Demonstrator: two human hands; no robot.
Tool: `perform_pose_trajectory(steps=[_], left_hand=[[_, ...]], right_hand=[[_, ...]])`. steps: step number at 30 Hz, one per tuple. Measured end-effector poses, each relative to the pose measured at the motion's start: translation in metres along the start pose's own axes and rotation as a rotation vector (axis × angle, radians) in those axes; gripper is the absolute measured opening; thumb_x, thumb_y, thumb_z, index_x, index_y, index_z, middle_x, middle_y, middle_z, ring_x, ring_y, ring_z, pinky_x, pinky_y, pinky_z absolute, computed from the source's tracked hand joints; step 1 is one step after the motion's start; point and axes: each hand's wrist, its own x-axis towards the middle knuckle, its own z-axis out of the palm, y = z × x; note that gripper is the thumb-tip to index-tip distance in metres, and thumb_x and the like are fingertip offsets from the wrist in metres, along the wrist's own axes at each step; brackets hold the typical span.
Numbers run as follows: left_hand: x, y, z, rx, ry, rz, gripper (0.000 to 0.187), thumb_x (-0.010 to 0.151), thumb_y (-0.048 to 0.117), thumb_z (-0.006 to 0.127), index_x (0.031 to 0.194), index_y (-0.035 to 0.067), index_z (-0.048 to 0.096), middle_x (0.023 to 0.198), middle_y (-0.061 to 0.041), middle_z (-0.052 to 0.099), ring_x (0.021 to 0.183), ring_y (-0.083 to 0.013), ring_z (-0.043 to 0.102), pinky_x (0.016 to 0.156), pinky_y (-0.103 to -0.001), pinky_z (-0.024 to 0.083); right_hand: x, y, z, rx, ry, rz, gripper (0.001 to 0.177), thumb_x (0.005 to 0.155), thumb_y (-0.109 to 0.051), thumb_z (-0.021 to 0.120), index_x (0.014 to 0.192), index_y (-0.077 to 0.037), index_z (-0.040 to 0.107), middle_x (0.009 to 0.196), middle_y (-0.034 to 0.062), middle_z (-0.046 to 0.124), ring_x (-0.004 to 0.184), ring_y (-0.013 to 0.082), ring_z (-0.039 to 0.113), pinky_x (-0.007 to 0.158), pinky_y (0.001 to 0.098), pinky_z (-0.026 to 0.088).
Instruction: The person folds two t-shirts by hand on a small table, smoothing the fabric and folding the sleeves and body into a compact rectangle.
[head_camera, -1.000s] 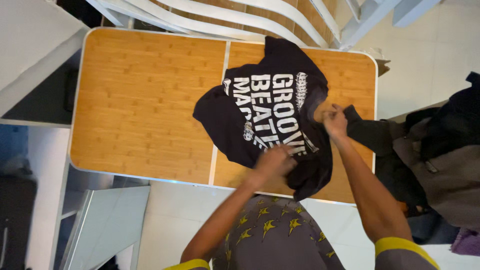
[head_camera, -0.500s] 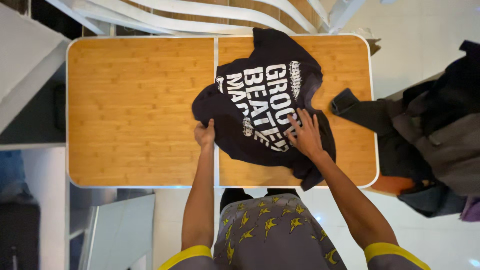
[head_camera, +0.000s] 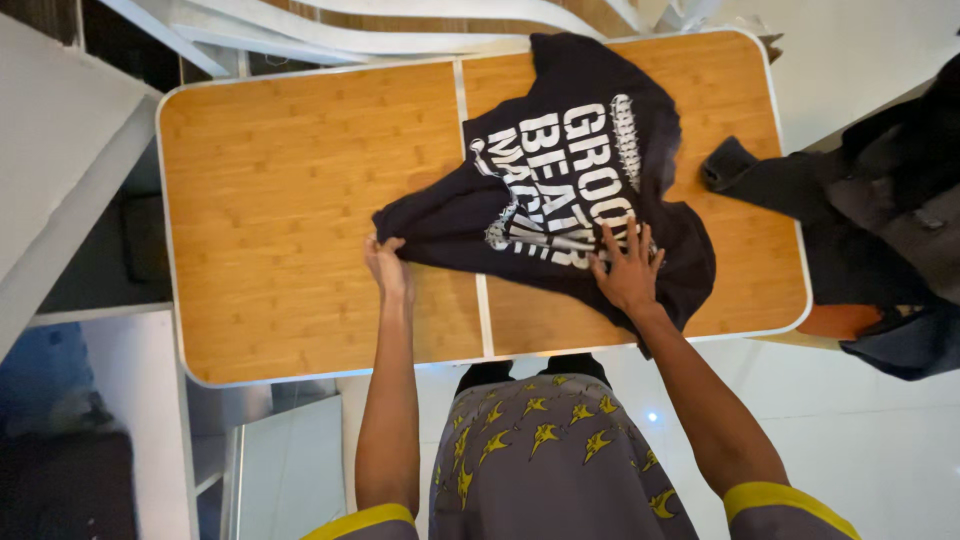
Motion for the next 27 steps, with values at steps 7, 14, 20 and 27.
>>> perform_pose_trajectory(steps=[7, 14, 20, 27], left_hand=[[-0.011, 0.034, -0.05, 0.287, 0.294, 0.343, 0.032, 0.08, -0.01, 0.067, 0.099, 0.01, 0.051, 0.09, 0.002, 0.049, 0.087, -0.0124, 0.05, 0.083, -0.03, 0.045], [-0.071, 0.063, -0.067, 1.03, 0.643, 0.299, 0.025, 0.088, 0.002, 0.067, 0.109, 0.003, 0.054, 0.098, -0.01, 0.063, 0.089, -0.026, 0.061, 0.086, -0.04, 0.049], [-0.047, 0.061, -0.022, 1.27, 0.133, 0.668, 0.039, 0.09, 0.01, 0.073, 0.126, 0.0, 0.06, 0.122, -0.023, 0.064, 0.119, -0.0419, 0.055, 0.105, -0.05, 0.042], [0.025, 0.0, 0.049, 1.329, -0.227, 0.39, 0.05, 0.091, 0.021, 0.074, 0.135, 0.004, 0.059, 0.127, -0.019, 0.068, 0.121, -0.0395, 0.061, 0.103, -0.048, 0.048]], right_hand=[[-0.033, -0.027, 0.004, 0.046, -0.008, 0.149, 0.085, 0.093, -0.057, 0.06, 0.163, -0.019, 0.032, 0.168, 0.0246, 0.015, 0.155, 0.0503, 0.008, 0.116, 0.0747, 0.018], [-0.053, -0.041, -0.013, -0.042, 0.115, 0.179, 0.075, 0.084, -0.05, 0.068, 0.146, -0.012, 0.053, 0.156, 0.0233, 0.041, 0.144, 0.0451, 0.036, 0.109, 0.0634, 0.038], [-0.031, -0.021, -0.02, 0.028, 0.358, 0.054, 0.051, 0.093, -0.033, 0.07, 0.134, -0.002, 0.063, 0.143, 0.0224, 0.057, 0.13, 0.0422, 0.054, 0.101, 0.0556, 0.046], [0.037, 0.013, -0.022, 0.089, 0.281, -0.259, 0.056, 0.097, -0.027, 0.065, 0.148, -0.006, 0.053, 0.153, 0.0259, 0.046, 0.138, 0.045, 0.046, 0.111, 0.057, 0.042]])
